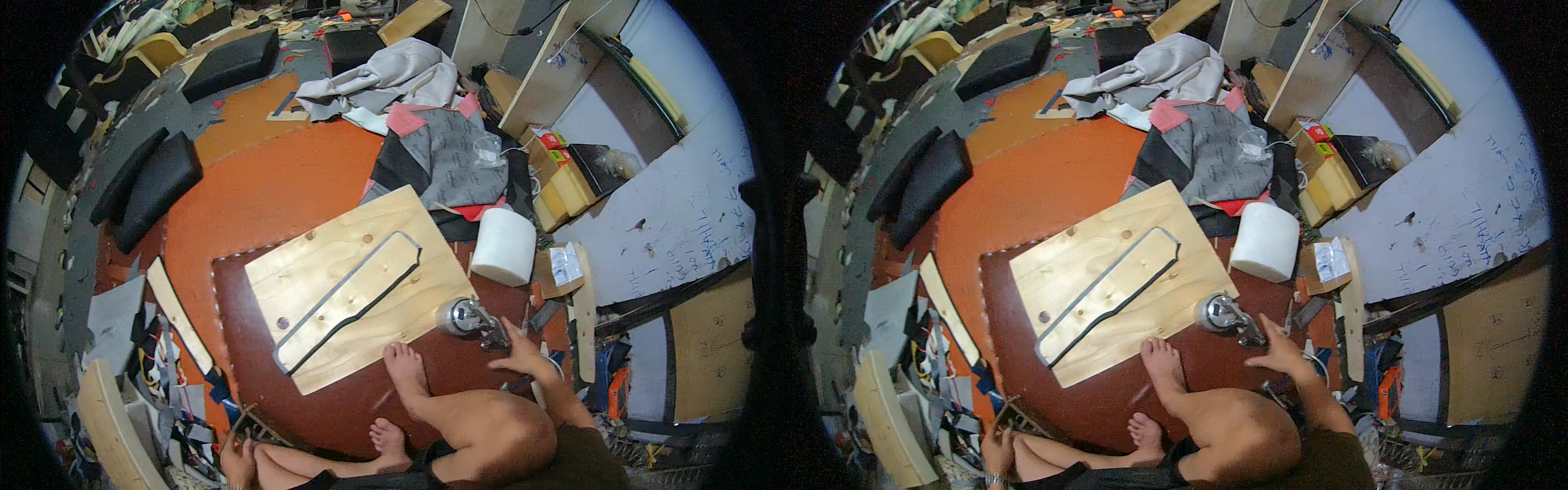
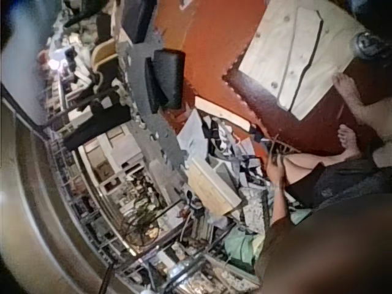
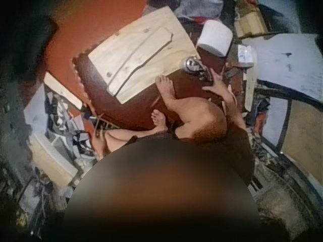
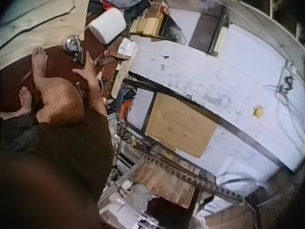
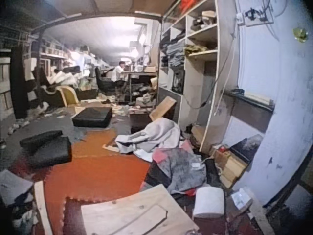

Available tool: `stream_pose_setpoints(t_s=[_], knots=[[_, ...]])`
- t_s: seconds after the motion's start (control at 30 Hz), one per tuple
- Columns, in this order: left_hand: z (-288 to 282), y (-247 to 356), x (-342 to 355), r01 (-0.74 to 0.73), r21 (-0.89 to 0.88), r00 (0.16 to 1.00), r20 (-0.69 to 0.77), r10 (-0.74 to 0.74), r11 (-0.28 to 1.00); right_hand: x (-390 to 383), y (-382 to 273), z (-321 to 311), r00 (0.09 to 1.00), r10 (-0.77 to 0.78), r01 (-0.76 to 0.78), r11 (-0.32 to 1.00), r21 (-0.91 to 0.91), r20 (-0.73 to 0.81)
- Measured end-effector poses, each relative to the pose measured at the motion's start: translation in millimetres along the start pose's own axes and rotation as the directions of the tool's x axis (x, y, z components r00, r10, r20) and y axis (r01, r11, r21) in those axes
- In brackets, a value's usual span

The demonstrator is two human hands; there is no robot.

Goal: The person applies adhesive from a spray can to a long, narrow wooden piece placed on a larger board. They repeatedly spray, lift, and inspect the piece, then press the edges to ensure the adhesive is evenly applied.

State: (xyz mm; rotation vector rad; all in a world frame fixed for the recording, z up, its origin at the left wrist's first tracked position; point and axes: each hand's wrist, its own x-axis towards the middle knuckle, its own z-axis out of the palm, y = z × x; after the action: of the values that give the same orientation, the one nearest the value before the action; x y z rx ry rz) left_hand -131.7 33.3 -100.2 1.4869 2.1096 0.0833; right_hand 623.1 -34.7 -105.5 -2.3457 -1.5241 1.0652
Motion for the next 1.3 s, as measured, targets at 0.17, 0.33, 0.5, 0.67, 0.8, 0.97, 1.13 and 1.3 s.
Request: stream_pose_setpoints(t_s=[0.17, 0.33, 0.5, 0.67, 0.8, 0.97, 1.13, 1.3], knots=[[-4, 9, -50, -0.155, -0.048, 0.984, -0.095, 0.150, 0.987, 62, -37, 29, 0.931, -0.209, 0.283, 0.931, 0.230, -0.300], [-1, 22, -32, 0.022, -0.038, 1.000, -0.010, -0.023, 0.999, 78, -84, 43, 0.885, -0.123, 0.338, 0.834, 0.437, -0.449], [14, 15, -17, 0.191, -0.114, 0.961, -0.181, -0.209, 0.975, 74, -126, 27, 0.946, 0.088, 0.177, 0.665, 0.726, -0.311], [16, 14, 6, 0.206, 0.167, 0.970, -0.163, -0.179, 0.964, 77, -141, 16, 0.918, 0.088, 0.192, 0.753, 0.630, -0.386], [14, 22, 16, 0.222, 0.142, 0.966, -0.163, -0.199, 0.965, 88, -145, 20, 0.897, 0.094, 0.158, 0.844, 0.513, -0.431], [14, 27, 21, 0.230, 0.117, 0.964, -0.162, -0.210, 0.966, 105, -153, 18, 0.853, 0.067, 0.197, 0.876, 0.439, -0.517], [15, 27, 23, 0.236, 0.116, 0.963, -0.160, -0.216, 0.965, 120, -165, 11, 0.858, 0.058, 0.207, 0.870, 0.447, -0.510], [15, 26, 24, 0.244, 0.118, 0.961, -0.160, -0.224, 0.963, 127, -175, 6, 0.843, 0.036, 0.236, 0.872, 0.429, -0.536]])
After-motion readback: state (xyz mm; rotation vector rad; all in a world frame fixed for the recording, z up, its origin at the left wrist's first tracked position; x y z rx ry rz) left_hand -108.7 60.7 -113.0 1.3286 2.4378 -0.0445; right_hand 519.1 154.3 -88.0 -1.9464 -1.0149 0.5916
